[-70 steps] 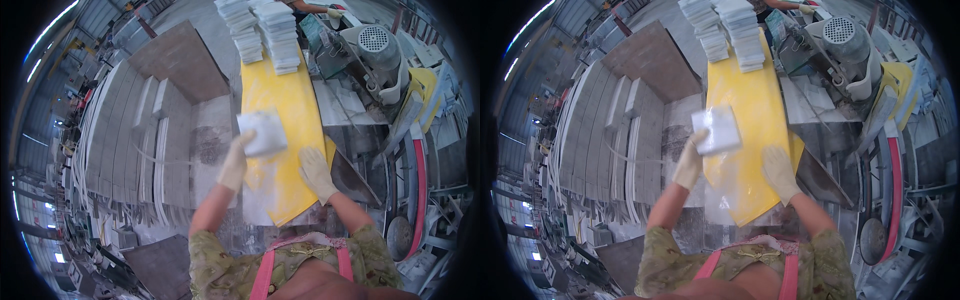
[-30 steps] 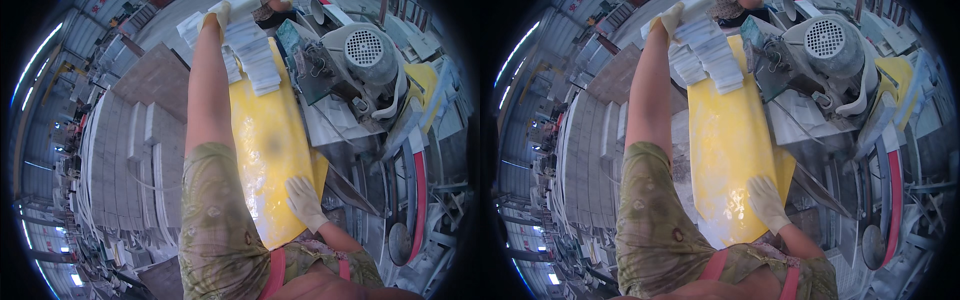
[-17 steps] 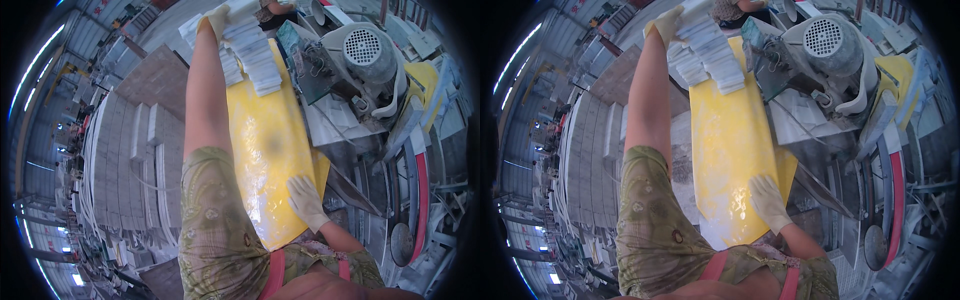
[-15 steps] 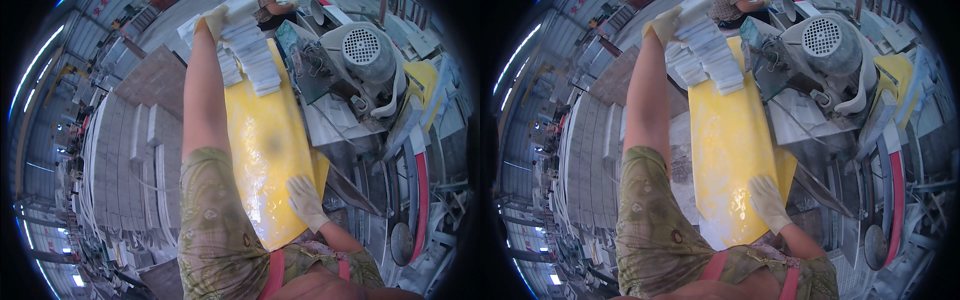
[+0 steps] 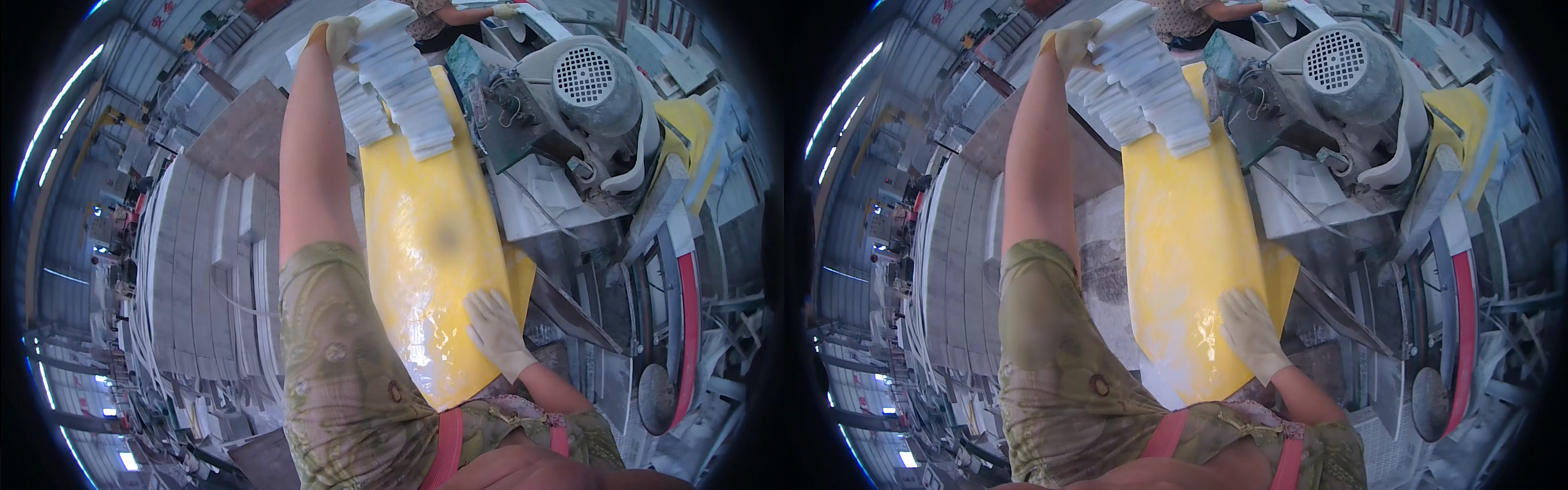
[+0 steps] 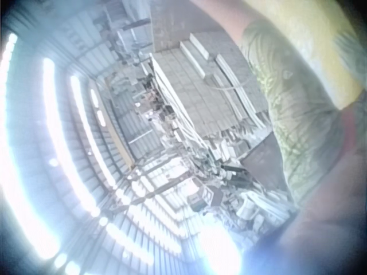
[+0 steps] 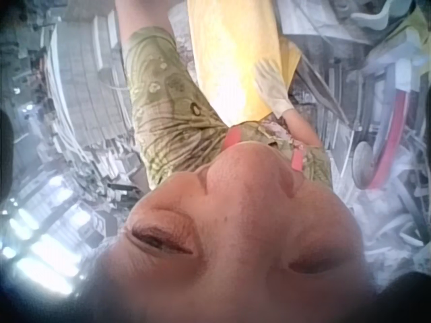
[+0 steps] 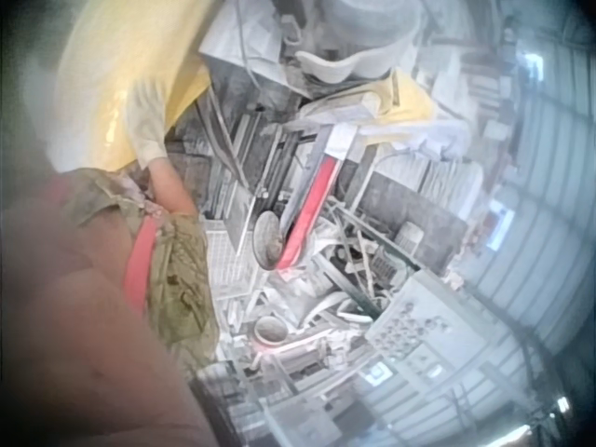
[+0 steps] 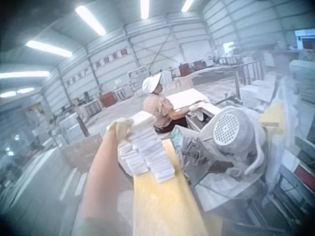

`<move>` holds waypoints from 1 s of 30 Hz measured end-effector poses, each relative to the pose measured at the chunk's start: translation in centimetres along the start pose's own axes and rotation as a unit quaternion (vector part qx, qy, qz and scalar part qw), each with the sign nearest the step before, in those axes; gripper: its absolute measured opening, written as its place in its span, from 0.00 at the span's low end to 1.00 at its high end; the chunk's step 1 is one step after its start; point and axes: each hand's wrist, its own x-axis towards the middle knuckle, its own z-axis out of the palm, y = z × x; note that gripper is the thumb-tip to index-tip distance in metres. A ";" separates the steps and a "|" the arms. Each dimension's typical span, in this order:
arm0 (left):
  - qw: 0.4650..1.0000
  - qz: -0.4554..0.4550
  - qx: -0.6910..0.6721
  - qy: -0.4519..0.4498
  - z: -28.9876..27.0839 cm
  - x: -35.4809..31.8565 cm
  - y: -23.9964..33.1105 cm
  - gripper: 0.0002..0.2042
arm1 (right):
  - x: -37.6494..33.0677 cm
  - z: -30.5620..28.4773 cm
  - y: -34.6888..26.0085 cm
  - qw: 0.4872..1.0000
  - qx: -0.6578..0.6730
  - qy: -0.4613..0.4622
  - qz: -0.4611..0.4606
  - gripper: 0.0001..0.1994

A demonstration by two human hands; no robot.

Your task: The person repeatedly sands small rectangular plaster pieces on a belt sander, flipping each piece to sand multiple edges and faces. The person stacks finished pieces on a yellow tray and continues the cycle with new pieces from a nearby pile.

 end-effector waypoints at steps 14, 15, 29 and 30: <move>0.960 0.003 0.274 0.049 -2.4 5.4 -1.8 0.23 | 0.0 -0.5 0.0 0.999 0.042 -0.028 0.007 0.27; 0.960 -0.002 0.273 0.058 -2.4 5.5 -2.0 0.23 | 0.0 -0.4 0.0 0.999 0.032 -0.035 0.005 0.26; 0.927 0.107 0.094 0.348 0.7 -4.3 -8.1 0.21 | -0.1 -0.4 0.0 0.999 0.030 -0.012 -0.007 0.27; 0.939 0.080 -0.018 0.333 1.5 -5.5 -9.3 0.20 | -0.1 -0.4 -0.1 1.000 0.025 -0.013 -0.001 0.27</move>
